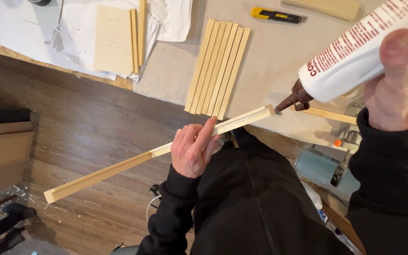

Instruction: Assembling wooden frame components using glue, clamps, and a hammer.

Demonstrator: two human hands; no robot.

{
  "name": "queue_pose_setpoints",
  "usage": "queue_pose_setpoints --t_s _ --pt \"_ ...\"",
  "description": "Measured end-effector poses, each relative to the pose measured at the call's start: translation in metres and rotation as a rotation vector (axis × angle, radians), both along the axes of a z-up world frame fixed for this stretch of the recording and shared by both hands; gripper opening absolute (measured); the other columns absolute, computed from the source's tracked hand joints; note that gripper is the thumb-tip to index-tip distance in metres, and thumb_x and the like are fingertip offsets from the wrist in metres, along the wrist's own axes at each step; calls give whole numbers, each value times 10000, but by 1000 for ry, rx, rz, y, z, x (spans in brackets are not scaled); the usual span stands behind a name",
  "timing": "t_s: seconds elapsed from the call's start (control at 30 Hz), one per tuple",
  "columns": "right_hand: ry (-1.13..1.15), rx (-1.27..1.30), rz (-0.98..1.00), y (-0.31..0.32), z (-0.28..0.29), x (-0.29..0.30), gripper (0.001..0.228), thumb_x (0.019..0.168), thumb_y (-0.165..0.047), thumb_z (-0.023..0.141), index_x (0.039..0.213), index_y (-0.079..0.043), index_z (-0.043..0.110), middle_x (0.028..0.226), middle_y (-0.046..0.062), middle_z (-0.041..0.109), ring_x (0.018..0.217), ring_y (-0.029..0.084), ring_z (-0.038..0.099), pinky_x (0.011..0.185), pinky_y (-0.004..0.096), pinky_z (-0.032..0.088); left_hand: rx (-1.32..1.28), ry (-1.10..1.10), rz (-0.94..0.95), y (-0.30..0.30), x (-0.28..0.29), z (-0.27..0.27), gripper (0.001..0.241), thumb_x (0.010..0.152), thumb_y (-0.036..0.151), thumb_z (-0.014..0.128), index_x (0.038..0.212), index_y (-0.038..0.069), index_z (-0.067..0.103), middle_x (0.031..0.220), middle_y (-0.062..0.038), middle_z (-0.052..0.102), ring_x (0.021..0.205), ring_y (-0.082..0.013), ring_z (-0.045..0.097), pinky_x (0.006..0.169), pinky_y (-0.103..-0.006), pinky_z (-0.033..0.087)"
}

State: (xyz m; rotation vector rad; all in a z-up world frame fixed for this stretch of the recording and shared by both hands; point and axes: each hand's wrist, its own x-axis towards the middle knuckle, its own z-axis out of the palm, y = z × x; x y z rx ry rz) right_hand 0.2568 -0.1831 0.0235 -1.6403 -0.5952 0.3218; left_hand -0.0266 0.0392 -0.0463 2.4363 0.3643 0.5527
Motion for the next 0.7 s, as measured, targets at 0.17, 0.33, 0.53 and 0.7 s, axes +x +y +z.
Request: queue_pose_setpoints --t_s 0.17,0.33,0.53,0.7 --pt "78 53 -23 -3 -3 -7 839 1038 -588 728 1495 49 431 1187 97 588 1091 182 663 1038 350 593 0 -4 -3 1 -2 0 445 930 167 796 1353 114 666 926 -18 599 793 -200 562 728 -349 462" --pt "71 14 -6 -1 3 -13 799 1043 -601 714 1451 40 465 1159 86 592 1076 171 658 1022 347 587 -18 14 -11 2 -4 0 453 920 166 800 1349 104 670 914 -18 598 774 -198 552 713 -350 455" --pt "86 23 -4 -3 -3 -11 745 1056 -610 696 1388 30 507 1186 83 603 1144 173 645 1064 350 547 -21 -8 -10 5 -5 3 441 938 161 791 1357 108 663 935 -23 597 800 -199 561 734 -353 463" --pt "118 38 -7 14 17 -21 766 1057 -583 720 1439 29 462 1283 94 601 1171 186 625 1130 384 581 -6 10 -10 7 -6 1 437 933 182 793 1346 107 672 932 -25 601 781 -196 552 718 -350 456"
